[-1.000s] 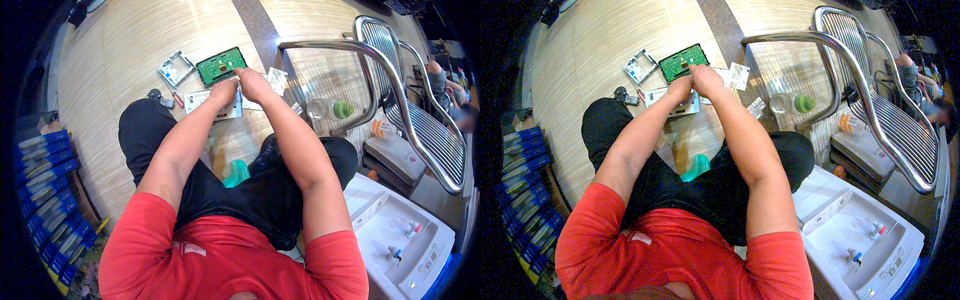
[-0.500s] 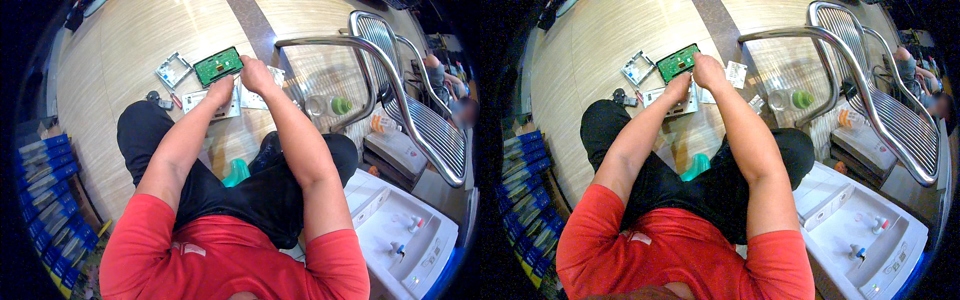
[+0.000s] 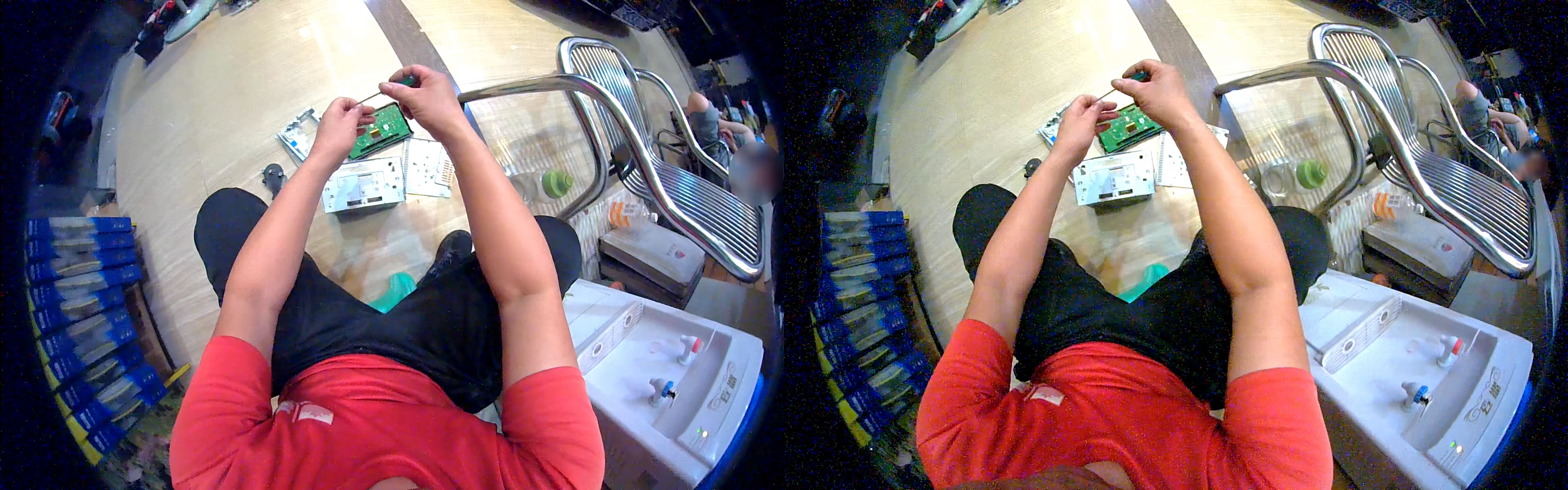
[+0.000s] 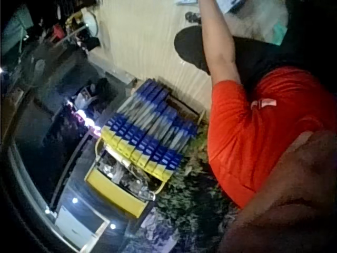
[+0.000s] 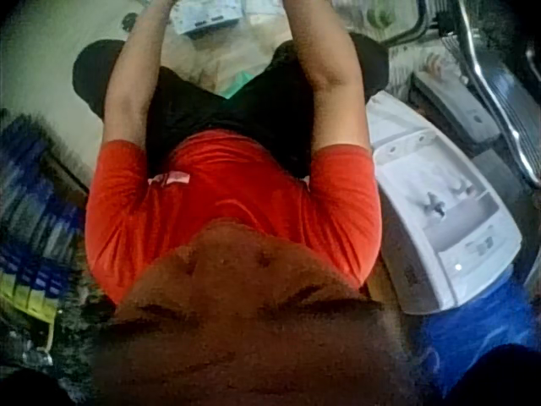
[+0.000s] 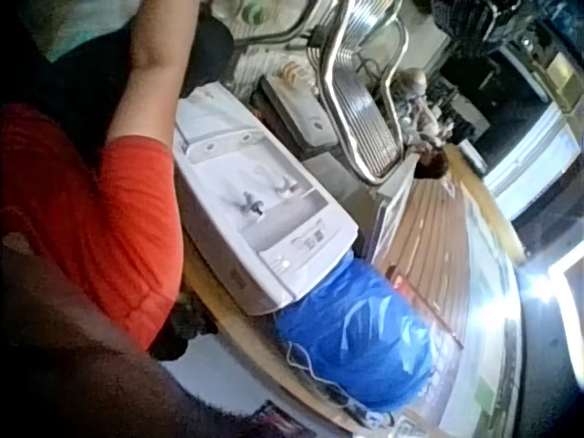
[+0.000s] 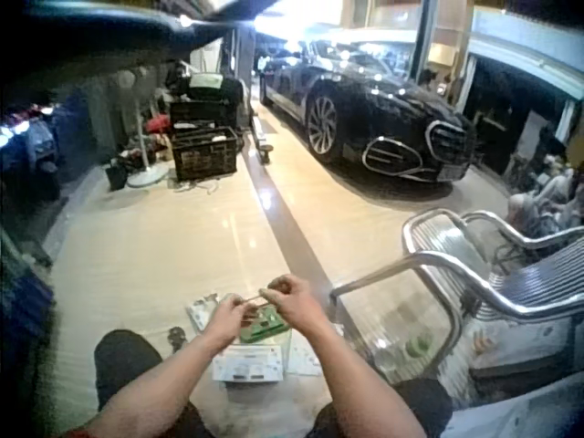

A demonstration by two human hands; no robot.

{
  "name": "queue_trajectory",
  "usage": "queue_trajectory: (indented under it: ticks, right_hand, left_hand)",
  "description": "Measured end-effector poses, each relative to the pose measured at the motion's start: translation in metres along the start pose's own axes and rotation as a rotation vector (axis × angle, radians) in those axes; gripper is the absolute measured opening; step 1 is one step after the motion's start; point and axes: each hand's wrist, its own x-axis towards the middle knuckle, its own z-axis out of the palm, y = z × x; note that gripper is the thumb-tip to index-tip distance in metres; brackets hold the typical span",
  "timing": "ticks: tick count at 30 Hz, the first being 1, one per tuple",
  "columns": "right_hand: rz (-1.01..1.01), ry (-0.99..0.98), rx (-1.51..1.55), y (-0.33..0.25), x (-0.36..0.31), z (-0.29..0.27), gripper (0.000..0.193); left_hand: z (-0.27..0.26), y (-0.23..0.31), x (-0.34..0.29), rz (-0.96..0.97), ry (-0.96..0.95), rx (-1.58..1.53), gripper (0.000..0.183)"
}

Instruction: The person disassembles a car stereo unit by removing a front panel and metal housing pieces by hand, then uses a screwdriver to remove small screws from an internal circuit board.

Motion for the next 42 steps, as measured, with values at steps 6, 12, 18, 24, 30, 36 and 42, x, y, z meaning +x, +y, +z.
queue_trajectory:
  ticks: [6, 12, 18, 24, 30, 36, 42]
  right_hand:
    - [0.055, -0.011, 0.443, -0.053, -0.034, 0.008, 0.021]
    - [-0.132, -0.282, -0.272, -0.034, -0.090, 0.037, 0.022]
    - [-0.130, -0.412, -0.305, -0.007, -0.128, 0.056, 0.028]
    - [-0.036, -0.354, -0.317, -0.006, -0.143, 0.058, 0.021]
    - [-0.077, -0.256, -0.323, 0.014, -0.145, 0.057, 0.016]
    - [-0.087, -0.236, -0.351, 0.032, -0.141, 0.053, 0.016]
    - [-0.244, -0.204, -0.421, 0.036, -0.131, 0.055, 0.015]
  left_hand:
    - [-0.034, 0.034, -0.063, -0.039, -0.071, -0.335, 0.017]
    - [-0.056, -0.004, -0.145, -0.158, -0.280, -0.643, 0.014]
    - [-0.052, -0.034, -0.160, -0.300, -0.363, -0.622, 0.017]
    - [-0.047, -0.044, -0.148, -0.329, -0.501, -0.647, 0.017]
    - [-0.042, -0.050, -0.136, -0.406, -0.545, -0.660, 0.016]
    - [-0.036, -0.058, -0.122, -0.472, -0.512, -0.638, 0.019]
    - [-0.032, -0.048, -0.114, -0.491, -0.447, -0.667, 0.022]
